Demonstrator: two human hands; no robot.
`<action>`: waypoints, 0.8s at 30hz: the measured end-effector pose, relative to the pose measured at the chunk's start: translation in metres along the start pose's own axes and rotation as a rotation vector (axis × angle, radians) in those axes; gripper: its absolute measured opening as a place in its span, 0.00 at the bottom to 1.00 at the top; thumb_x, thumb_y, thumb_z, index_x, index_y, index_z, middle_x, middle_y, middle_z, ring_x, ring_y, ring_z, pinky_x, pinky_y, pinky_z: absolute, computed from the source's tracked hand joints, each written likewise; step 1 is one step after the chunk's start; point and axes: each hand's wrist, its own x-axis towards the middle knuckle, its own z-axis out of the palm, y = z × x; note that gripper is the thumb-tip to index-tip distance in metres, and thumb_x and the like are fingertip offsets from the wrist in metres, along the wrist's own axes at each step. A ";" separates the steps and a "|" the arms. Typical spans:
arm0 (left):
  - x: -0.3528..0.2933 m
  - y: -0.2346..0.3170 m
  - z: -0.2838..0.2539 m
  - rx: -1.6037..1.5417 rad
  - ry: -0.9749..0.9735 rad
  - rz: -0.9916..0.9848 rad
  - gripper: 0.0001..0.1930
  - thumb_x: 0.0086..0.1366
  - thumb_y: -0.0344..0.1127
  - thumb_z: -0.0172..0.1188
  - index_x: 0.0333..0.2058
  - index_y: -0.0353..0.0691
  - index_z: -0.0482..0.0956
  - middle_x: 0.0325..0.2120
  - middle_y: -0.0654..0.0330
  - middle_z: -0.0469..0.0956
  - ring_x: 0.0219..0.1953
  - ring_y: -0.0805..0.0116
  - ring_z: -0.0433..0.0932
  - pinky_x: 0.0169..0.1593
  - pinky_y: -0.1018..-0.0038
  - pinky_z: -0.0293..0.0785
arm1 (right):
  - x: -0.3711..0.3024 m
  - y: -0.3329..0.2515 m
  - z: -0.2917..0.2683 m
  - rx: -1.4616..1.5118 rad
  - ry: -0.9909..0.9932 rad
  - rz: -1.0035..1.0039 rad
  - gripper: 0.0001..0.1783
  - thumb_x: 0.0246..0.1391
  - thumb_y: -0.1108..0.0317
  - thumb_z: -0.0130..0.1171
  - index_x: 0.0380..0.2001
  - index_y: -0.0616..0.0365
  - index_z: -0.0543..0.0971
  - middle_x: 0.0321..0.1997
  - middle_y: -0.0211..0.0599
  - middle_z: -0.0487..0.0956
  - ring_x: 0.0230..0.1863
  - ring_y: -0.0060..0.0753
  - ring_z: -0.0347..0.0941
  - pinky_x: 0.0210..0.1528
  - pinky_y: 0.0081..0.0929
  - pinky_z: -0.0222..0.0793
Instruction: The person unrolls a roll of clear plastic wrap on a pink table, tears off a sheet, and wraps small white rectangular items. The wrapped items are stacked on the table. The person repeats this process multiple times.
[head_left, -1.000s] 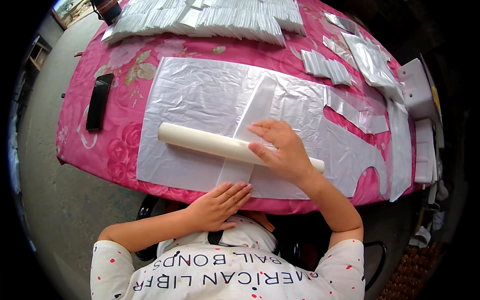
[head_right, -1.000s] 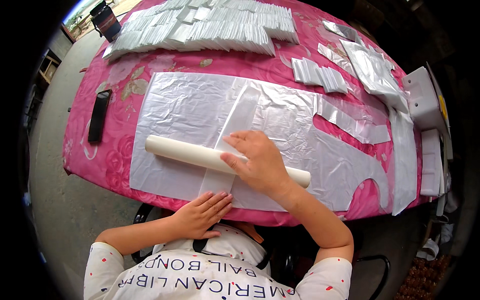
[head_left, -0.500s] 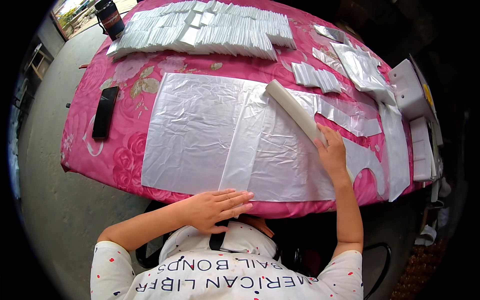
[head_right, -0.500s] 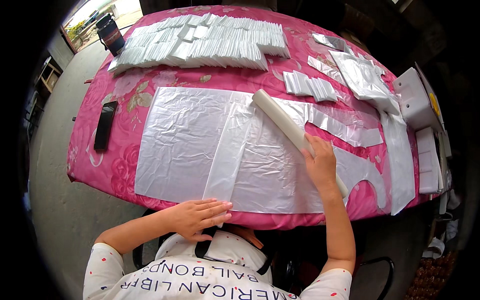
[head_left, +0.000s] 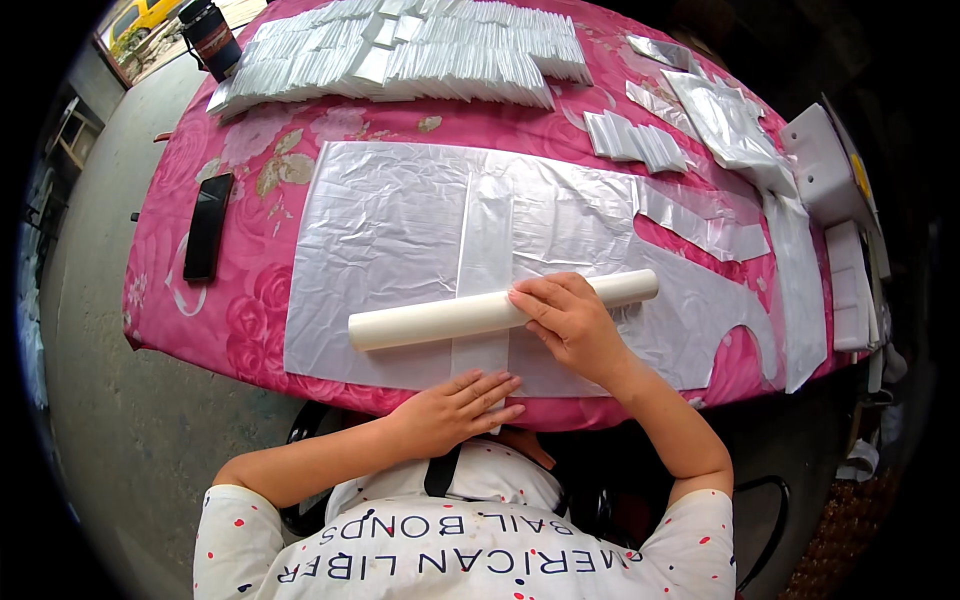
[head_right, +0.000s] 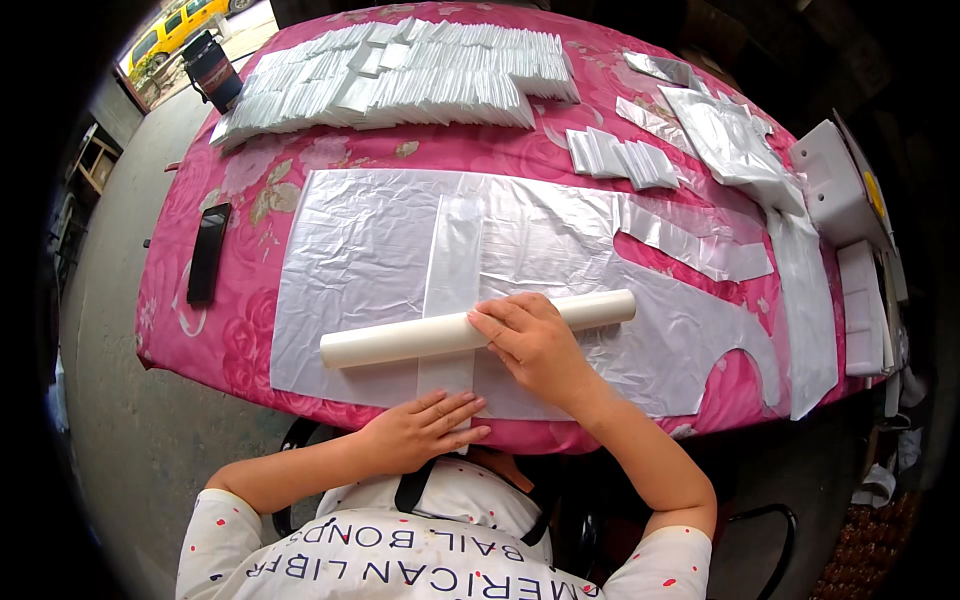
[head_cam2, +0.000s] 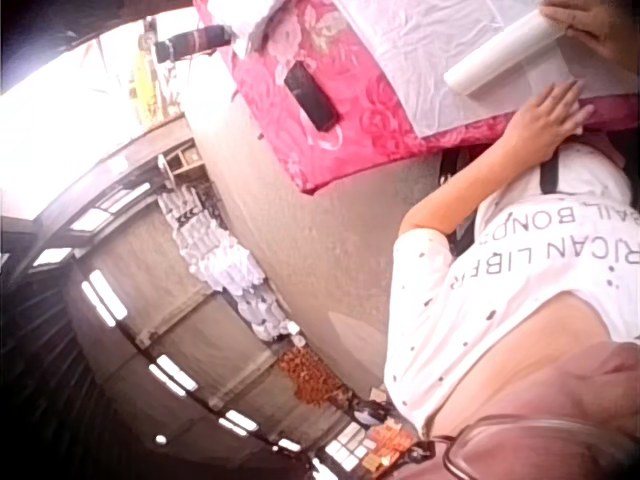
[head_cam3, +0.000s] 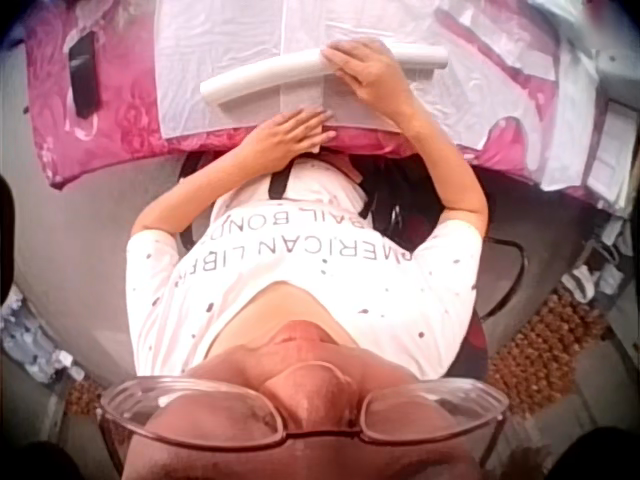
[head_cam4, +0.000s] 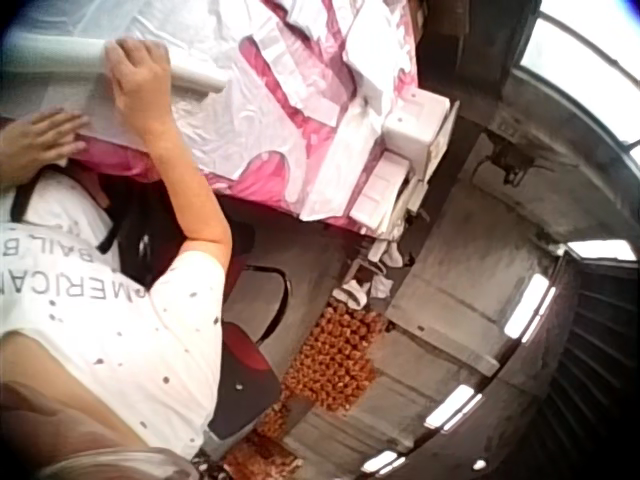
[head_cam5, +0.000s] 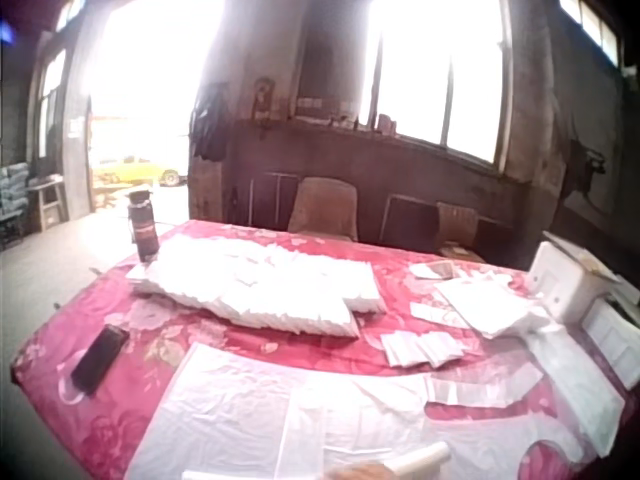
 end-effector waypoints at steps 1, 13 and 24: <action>-0.002 0.001 -0.001 0.022 -0.007 -0.006 0.26 0.62 0.38 0.43 0.61 0.48 0.57 0.62 0.54 0.56 0.64 0.62 0.56 0.64 0.64 0.50 | 0.010 0.007 0.005 -0.007 0.020 -0.021 0.24 0.39 0.76 0.61 0.46 0.55 0.76 0.47 0.34 0.75 0.47 0.40 0.67 0.51 0.34 0.64; -0.002 -0.002 -0.003 0.104 0.027 0.048 0.27 0.63 0.41 0.43 0.61 0.47 0.56 0.63 0.56 0.54 0.64 0.62 0.55 0.64 0.66 0.50 | 0.097 0.082 0.027 -0.133 0.197 -0.030 0.23 0.43 0.78 0.58 0.47 0.54 0.76 0.50 0.34 0.74 0.52 0.41 0.66 0.56 0.34 0.61; -0.021 -0.015 -0.017 -0.153 0.153 -0.011 0.22 0.56 0.33 0.51 0.51 0.37 0.69 0.55 0.53 0.65 0.59 0.61 0.63 0.60 0.64 0.61 | 0.008 -0.010 0.030 0.205 -0.263 -0.161 0.26 0.37 0.80 0.53 0.46 0.61 0.74 0.55 0.41 0.70 0.59 0.44 0.62 0.60 0.35 0.60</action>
